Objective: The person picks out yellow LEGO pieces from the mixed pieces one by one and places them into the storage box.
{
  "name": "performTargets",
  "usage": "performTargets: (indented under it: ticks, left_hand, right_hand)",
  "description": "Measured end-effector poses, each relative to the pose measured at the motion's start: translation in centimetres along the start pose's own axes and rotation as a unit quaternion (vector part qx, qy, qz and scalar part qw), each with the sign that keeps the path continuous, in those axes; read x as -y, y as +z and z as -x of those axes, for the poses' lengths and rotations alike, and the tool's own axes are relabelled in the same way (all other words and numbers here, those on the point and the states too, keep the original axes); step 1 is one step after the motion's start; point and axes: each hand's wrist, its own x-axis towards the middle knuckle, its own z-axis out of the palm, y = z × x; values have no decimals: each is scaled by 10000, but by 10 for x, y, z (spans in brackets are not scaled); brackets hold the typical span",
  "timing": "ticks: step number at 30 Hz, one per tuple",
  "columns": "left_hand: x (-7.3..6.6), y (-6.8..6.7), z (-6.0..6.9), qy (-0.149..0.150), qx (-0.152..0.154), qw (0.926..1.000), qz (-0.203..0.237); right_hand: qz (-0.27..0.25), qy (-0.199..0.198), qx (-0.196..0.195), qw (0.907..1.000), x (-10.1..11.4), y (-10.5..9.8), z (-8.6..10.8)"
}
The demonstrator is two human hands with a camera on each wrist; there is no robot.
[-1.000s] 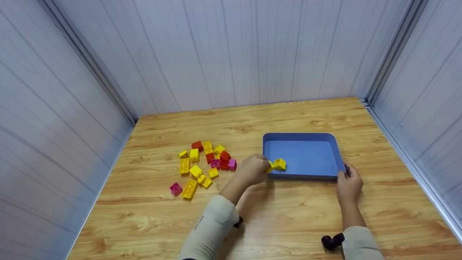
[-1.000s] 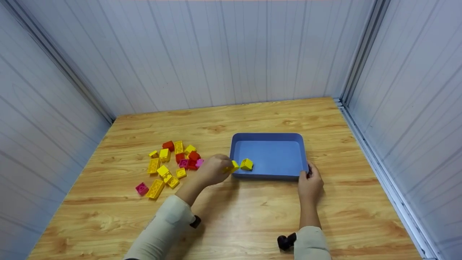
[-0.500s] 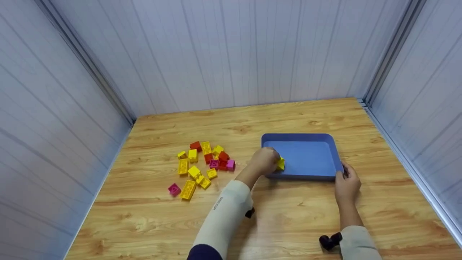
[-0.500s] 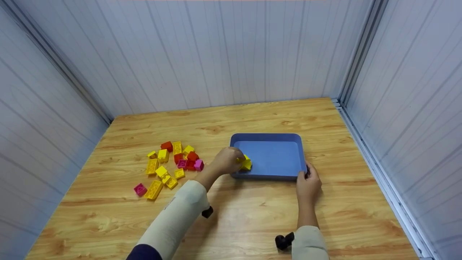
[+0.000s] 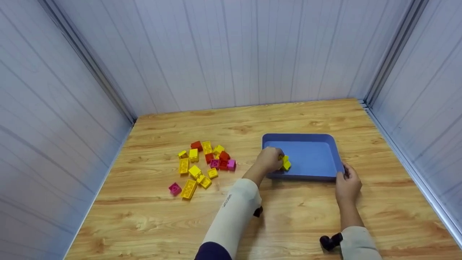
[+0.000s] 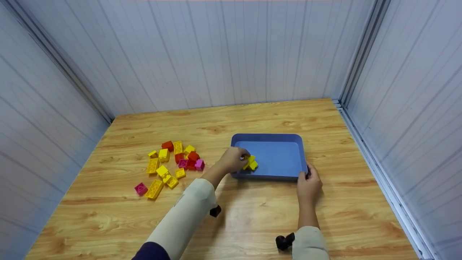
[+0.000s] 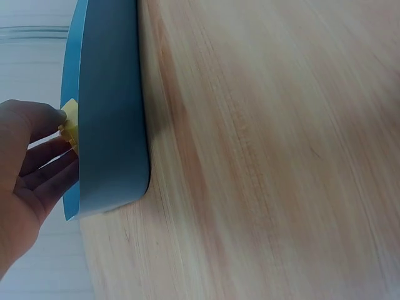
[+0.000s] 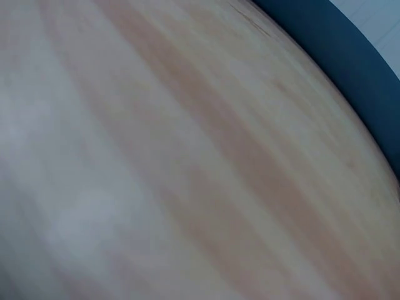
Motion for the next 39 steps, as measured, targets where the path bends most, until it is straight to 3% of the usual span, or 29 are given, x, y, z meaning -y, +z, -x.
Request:
performTargets:
  ticks: [7,14,23,28,39]
  left_hand:
    - [1,-3,3,129,-58,9999,64]
    - [7,-18,10,480,-279,9983,-196]
    - [23,-35,34,646,-337,9970,-248]
    - [35,-35,48,746,-645,9941,-444]
    - [57,-39,76,245,-986,9938,-460]
  right_hand:
    - [-47,-11,-23,10000,-1,0,-1]
    - [-116,4,-48,9999,-1,2,-1]
    - [-68,34,3,10000,0,1,-2]
    - [-60,94,5,9999,0,-1,-3]
    - [-31,50,42,10000,1,0,-1]
